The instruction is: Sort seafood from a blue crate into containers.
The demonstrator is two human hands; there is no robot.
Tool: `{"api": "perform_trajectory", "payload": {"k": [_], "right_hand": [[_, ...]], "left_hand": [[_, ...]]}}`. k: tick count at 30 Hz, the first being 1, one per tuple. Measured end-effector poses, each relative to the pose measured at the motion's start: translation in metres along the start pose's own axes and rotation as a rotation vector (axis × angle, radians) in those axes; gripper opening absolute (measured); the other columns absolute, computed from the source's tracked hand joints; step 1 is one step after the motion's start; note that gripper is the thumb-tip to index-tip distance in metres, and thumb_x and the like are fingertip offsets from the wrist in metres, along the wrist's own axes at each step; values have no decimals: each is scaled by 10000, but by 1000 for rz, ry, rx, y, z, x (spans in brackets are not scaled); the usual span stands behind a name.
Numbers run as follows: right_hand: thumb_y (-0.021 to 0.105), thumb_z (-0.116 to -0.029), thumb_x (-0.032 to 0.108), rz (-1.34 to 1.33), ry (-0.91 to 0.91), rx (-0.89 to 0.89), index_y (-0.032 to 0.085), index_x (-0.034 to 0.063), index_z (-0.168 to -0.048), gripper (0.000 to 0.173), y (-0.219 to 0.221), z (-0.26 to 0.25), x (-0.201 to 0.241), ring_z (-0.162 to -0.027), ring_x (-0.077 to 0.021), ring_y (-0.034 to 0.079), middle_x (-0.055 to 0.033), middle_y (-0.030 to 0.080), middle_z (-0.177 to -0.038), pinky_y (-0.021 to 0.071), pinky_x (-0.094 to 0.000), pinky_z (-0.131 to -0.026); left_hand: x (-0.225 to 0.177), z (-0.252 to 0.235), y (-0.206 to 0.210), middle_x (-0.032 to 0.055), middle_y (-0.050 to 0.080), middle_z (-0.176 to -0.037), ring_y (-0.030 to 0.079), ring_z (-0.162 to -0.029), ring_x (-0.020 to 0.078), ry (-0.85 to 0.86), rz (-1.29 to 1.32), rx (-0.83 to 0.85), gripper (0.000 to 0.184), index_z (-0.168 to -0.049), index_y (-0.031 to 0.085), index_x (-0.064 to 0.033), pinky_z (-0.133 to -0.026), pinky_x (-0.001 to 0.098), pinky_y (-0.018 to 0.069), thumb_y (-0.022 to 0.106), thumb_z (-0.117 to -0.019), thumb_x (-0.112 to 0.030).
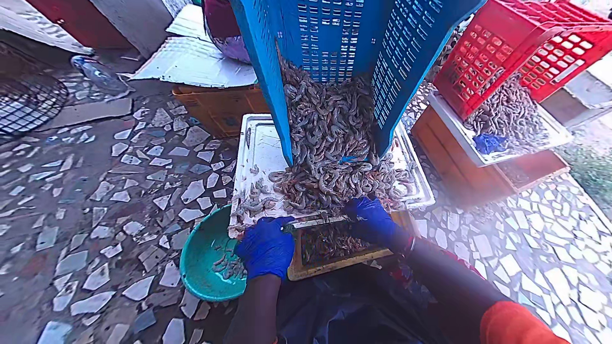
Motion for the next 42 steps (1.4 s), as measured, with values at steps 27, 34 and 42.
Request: {"api": "perform_trajectory", "payload": {"k": [27, 34, 42], "right_hand": [[672, -950, 148, -1077, 230, -21, 636, 30, -1257, 331, 27, -32, -14, -962, -152, 687, -102, 693, -1113, 588, -359, -869], [576, -997, 59, -1479, 86, -120, 636, 8, -1100, 129, 8, -20, -20, -795, -133, 681, -43, 688, -902, 607, -323, -751], [610, -941, 236, -308, 193, 47, 673, 175, -1283, 354, 2, -11, -31, -1200, -260, 636, -85, 664, -1293, 520, -533, -993]], "left_hand": [[-51, -6, 32, -33, 662, -1374, 552, -1328, 277, 198, -8, 109, 585, -1413, 602, -423, -1173, 604, 257, 574, -923, -104], [-75, -1, 33, 1, 721, -1267, 644, -1230, 226, 219, 304, 63, 449, -1320, 689, -285, -1105, 553, 422, 601, -930, -79], [-51, -8, 3, -53, 755, -1166, 689, -1128, 198, 186, 271, -291, 531, -1323, 689, -305, -1071, 567, 411, 589, -891, -13]]}}
Point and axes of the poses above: each hand's wrist, its own z-axis away from the middle knuckle, its own y-axis out of the palm, x = y × z, the point moved 6 cm from there along -z, towards the middle knuckle
